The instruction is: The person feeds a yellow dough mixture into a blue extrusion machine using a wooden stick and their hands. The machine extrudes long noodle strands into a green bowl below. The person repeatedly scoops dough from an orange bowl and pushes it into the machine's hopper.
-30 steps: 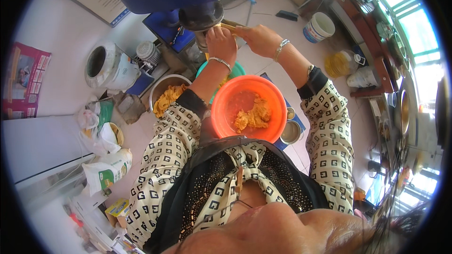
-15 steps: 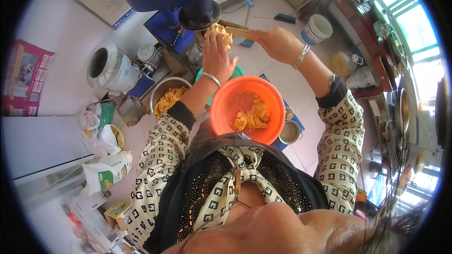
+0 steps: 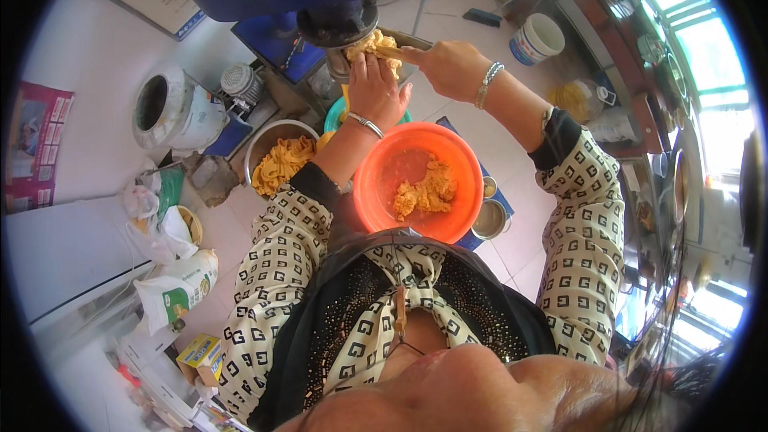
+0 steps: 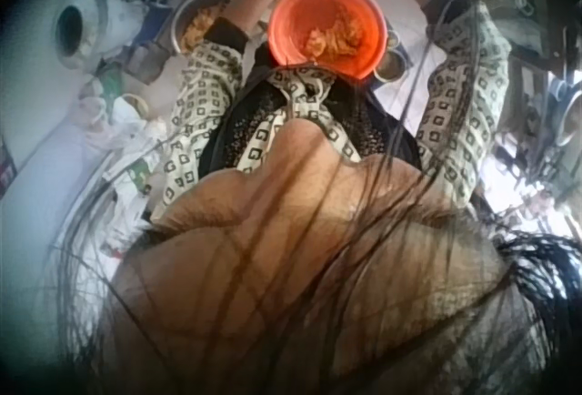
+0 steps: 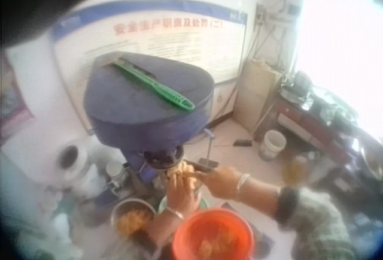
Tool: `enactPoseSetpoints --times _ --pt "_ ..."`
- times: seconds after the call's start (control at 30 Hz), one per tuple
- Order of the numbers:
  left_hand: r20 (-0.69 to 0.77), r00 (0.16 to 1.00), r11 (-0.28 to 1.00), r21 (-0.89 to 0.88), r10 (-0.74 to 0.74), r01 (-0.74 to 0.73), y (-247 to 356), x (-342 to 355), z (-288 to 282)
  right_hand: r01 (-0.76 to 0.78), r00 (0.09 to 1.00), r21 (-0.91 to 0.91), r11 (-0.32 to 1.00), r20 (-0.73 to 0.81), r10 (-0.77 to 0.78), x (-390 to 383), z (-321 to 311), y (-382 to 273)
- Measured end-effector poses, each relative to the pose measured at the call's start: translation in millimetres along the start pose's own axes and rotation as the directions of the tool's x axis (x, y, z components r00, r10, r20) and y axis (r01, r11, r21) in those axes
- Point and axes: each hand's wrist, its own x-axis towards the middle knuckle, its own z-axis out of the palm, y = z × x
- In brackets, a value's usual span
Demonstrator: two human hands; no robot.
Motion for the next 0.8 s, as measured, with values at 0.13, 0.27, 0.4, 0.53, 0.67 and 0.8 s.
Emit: enactPoseSetpoints --times 0.13,0.27,0.4,0.53,0.67,0.8 --pt "0.078 0.997 0.999 -0.033 -0.011 0.013 -2.0 0.1 9.9 -0.022 0.999 0.003 1.0 0.038 0.022 8.0 3.3 1.5" --pt "0.041 0.999 1.0 -0.009 0.003 -0.003 -3.7 2.7 20.0 -0.114 0.993 0.062 0.992 0.015 0.113 16.4 21.0 1.5" --pt "0.024 0.999 0.999 0.027 0.044 -0.045 -10.3 8.3 22.6 -0.166 0.985 0.225 0.96 0.001 0.171 14.0 27.7 6.7" --pt "0.102 0.995 0.994 0.113 -0.001 -0.011 -22.1 5.7 20.0 -0.23 0.972 0.144 0.963 0.074 0.221 -9.3 -4.1 4.1" --pt "-0.031 0.999 1.0 0.011 0.01 -0.01 -15.7 6.5 22.7 -0.286 0.958 0.17 0.943 0.072 0.277 -13.3 7.7 11.4" --pt "-0.118 0.993 1.0 0.009 -0.004 0.005 -6.3 2.8 22.6 -0.32 0.946 0.24 0.916 0.14 0.294 1.8 6.4 -1.5"
